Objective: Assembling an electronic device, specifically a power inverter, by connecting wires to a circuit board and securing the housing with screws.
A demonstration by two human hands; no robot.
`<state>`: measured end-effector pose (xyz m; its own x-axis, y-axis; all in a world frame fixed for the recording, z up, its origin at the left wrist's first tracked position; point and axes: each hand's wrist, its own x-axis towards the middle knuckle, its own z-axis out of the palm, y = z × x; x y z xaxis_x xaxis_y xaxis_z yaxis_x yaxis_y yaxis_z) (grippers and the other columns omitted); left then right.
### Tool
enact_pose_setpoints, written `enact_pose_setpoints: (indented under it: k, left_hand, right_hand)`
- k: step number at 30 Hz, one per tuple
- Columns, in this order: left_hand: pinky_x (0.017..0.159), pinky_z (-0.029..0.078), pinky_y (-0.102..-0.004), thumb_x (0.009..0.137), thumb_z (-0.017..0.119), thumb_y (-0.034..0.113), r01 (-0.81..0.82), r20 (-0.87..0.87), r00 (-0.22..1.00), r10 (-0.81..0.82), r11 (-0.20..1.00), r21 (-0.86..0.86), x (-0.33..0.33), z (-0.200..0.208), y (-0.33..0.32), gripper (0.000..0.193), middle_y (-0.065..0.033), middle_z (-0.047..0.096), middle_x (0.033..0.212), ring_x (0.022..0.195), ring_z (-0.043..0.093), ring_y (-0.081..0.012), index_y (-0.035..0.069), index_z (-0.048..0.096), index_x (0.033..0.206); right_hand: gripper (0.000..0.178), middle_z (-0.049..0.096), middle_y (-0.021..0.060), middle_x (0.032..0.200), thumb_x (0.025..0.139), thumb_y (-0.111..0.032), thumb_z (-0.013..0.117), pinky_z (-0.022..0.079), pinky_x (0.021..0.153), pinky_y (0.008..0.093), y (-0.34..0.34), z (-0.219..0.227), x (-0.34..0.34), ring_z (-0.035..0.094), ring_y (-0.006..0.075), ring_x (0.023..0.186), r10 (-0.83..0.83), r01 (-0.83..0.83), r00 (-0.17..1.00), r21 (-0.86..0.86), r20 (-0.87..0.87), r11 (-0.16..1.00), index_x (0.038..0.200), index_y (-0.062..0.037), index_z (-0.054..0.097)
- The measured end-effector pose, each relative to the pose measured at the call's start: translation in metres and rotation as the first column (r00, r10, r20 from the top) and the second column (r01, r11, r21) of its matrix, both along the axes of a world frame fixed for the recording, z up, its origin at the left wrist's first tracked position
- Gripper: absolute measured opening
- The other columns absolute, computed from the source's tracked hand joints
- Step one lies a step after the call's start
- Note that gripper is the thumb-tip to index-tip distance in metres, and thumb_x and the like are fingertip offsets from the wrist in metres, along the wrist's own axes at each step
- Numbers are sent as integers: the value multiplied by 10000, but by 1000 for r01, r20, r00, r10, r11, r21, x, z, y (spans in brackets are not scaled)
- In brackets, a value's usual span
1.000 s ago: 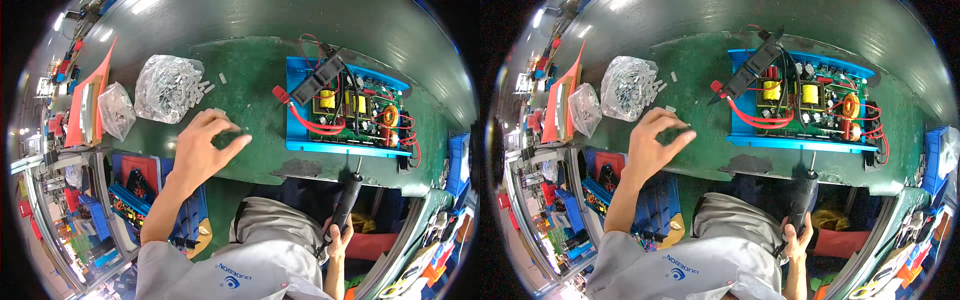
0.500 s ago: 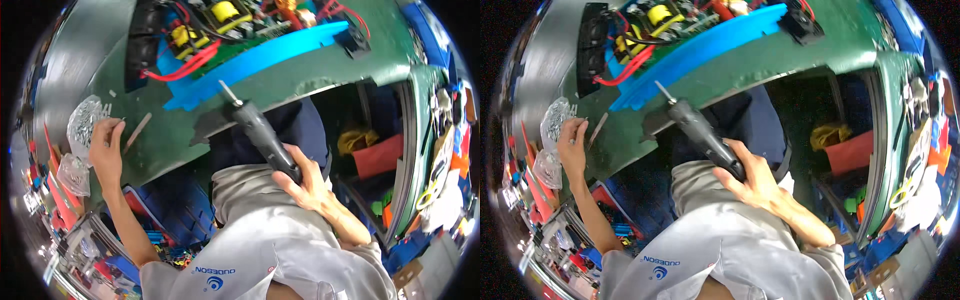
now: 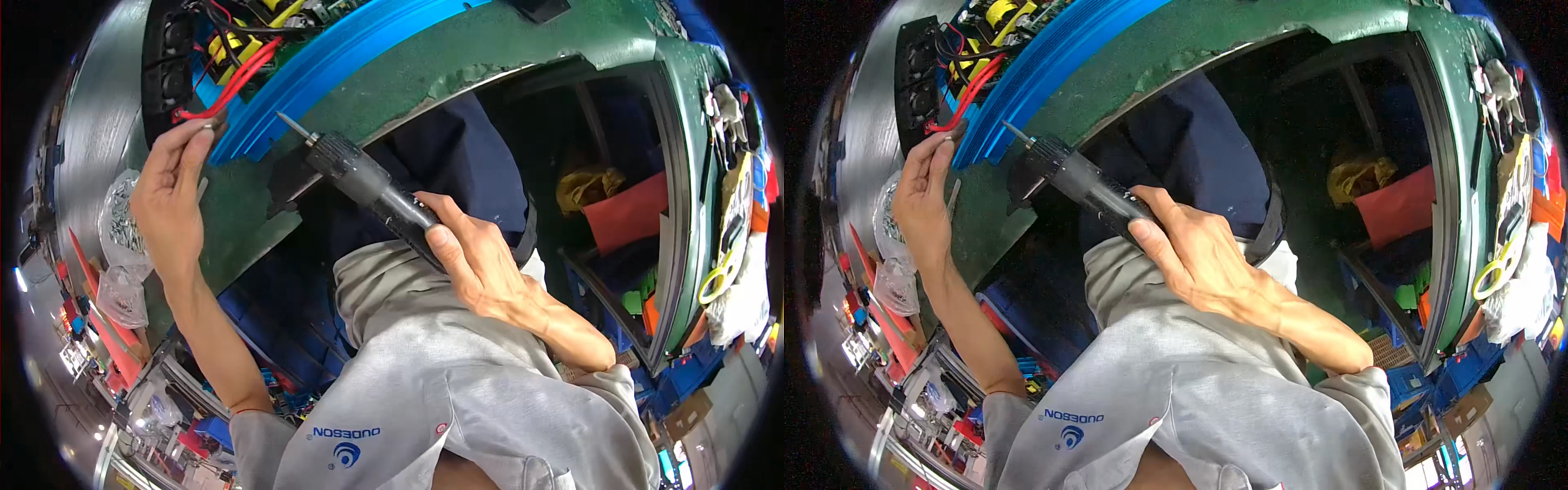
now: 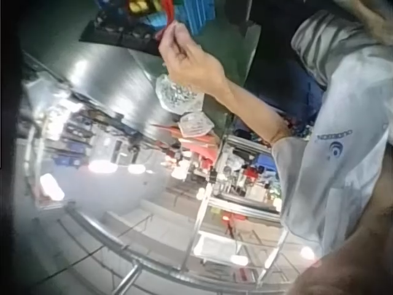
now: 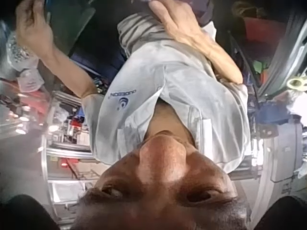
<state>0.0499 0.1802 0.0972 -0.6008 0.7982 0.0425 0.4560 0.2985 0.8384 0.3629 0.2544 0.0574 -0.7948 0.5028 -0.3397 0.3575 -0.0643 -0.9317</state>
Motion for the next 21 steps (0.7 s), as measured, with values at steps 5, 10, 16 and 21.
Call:
enact_pose_setpoints:
  k: [5, 10, 16, 21]
  left_hand:
    - [955, 491, -263, 981, 637, 43, 64, 19, 998, -63, 996, -56, -16, -6, 1, 208, -99, 731, 1086, 1029, 678, -143, -40, 706, 1159]
    - [937, 494, -254, 975, 637, 27, 178, -70, 981, -183, 981, -71, -16, -7, 4, 216, -93, 731, 1104, 1026, 673, -129, -27, 720, 1167]
    - [889, 505, -229, 967, 659, 43, 108, -17, 994, -111, 984, -143, -16, -5, 18, 199, -66, 740, 1032, 955, 666, -96, -26, 732, 1139]
    - [836, 515, -222, 962, 669, 52, 143, 96, 986, -136, 986, -80, -22, -5, 25, 147, -51, 741, 978, 891, 667, -86, -40, 734, 1057]
  right_hand:
    - [501, 614, 235, 829, 1085, -382, 357, 481, 724, 442, -3, -4, -3, 640, 389, 749, -9, 10, 1000, 61, -15, 998, 1367, 17, 468]
    - [488, 629, 237, 826, 1086, -371, 364, 485, 722, 443, -1, -1, -5, 648, 400, 744, 7, -7, 1000, 55, 7, 998, 1361, 16, 474]
    - [509, 626, 197, 806, 1091, -395, 350, 488, 747, 409, 0, -1, -11, 648, 338, 751, -16, 14, 999, 52, 34, 999, 1345, 23, 490]
    - [630, 650, 26, 822, 1087, -537, 277, 440, 736, 254, 1, -2, -11, 571, 97, 763, -68, 23, 996, -553, -61, 833, 1203, -15, 609]
